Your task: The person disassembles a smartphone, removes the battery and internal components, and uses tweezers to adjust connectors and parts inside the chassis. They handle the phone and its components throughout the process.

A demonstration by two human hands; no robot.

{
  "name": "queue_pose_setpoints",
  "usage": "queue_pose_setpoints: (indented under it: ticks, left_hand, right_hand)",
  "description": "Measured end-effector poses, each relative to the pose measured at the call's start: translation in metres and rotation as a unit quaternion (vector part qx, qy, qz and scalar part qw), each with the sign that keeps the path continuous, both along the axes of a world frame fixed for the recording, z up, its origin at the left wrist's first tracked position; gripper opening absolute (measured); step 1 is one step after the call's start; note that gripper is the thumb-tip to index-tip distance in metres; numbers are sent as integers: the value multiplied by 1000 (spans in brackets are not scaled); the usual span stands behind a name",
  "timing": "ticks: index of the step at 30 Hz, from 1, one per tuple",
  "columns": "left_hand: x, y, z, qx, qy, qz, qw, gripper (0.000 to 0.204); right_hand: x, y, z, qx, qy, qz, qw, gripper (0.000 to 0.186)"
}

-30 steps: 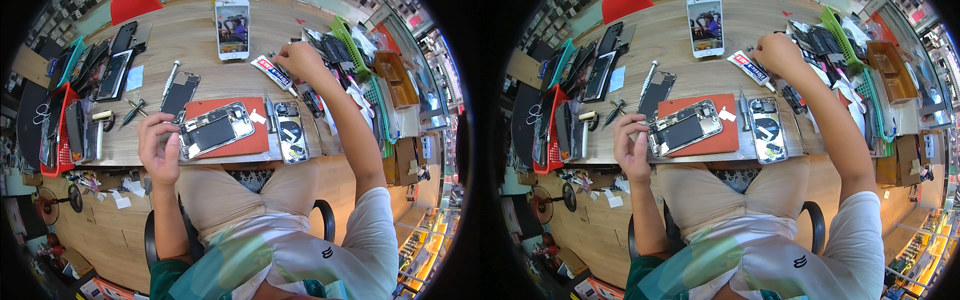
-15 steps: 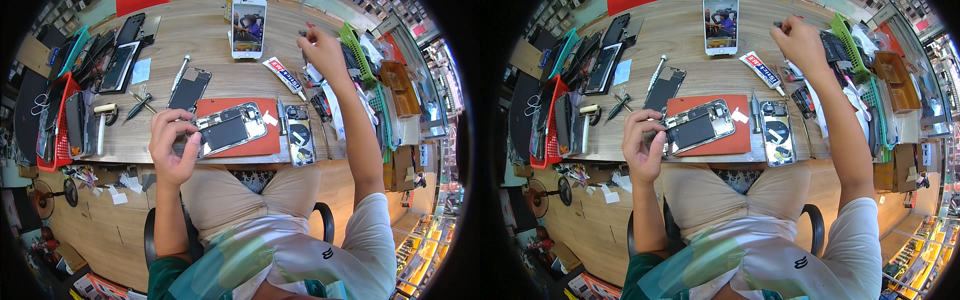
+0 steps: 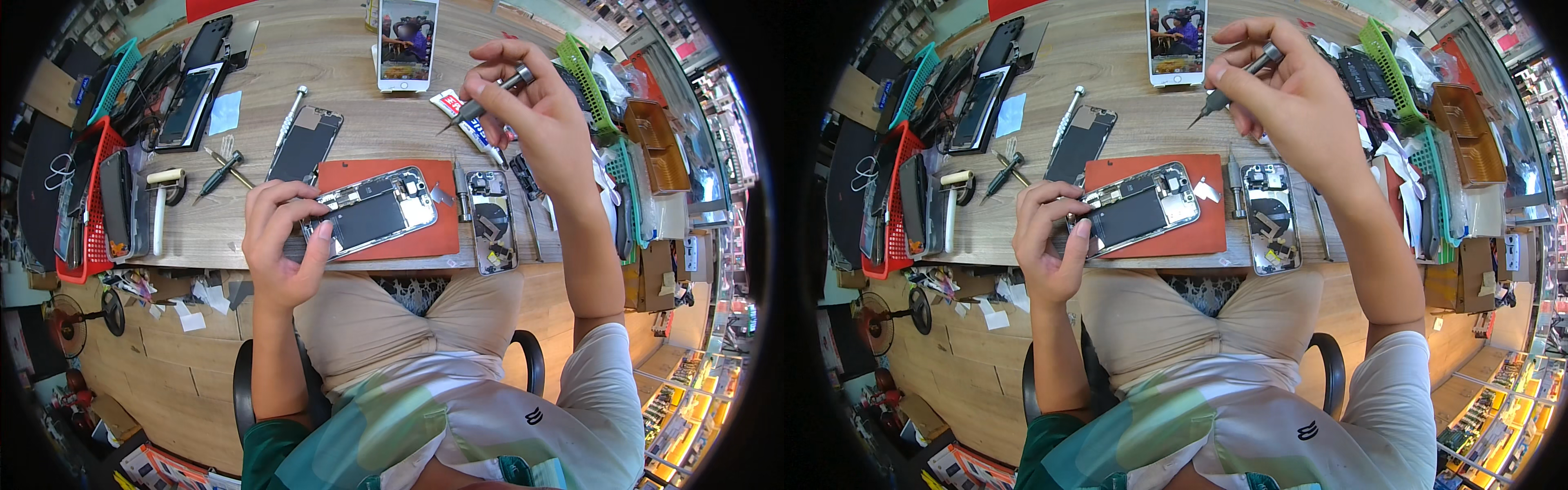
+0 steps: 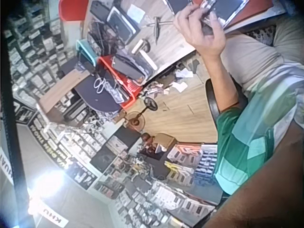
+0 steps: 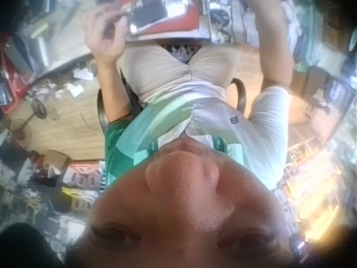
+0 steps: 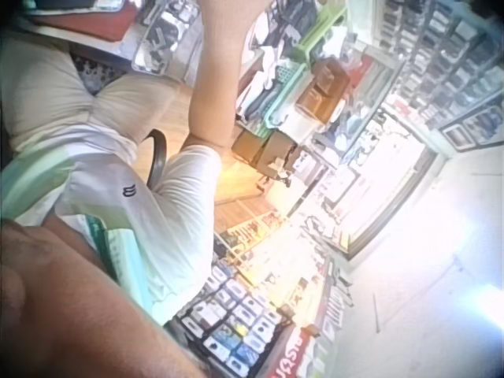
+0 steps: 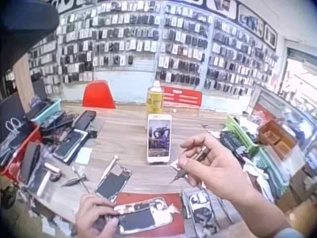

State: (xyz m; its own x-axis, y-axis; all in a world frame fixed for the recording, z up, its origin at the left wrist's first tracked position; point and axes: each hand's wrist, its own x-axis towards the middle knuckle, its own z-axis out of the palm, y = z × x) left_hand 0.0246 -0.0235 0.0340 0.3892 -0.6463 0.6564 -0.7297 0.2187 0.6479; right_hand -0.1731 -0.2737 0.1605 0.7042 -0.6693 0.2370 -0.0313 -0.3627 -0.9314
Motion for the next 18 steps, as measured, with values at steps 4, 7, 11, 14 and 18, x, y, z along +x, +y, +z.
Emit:
queue_pose_setpoints:
  ticks: [4,7,11,14,18]
  left_hand:
    - [0,0,-1,-4,-5,-2,1000,20]
    - [0,0,-2,-6,-7,-5,1000,20]
    - [-1,2,-2,-2,-5,-9,1000,16]
    - [-3,3,-2,-2,-8,-6,1000,18]
    - [-5,5,5,16,-13,-1,1000,22]
  right_hand:
    - [-3,11,-8,-2,-4,13,1000,34]
    - [-3,21,-10,-1,15,22,1000,31]
    - [3,36,-15,-20,25,50,998,30]
    - [12,48,-13,-55,45,70,995,29]
    - [23,59,-16,-82,59,118,988,29]
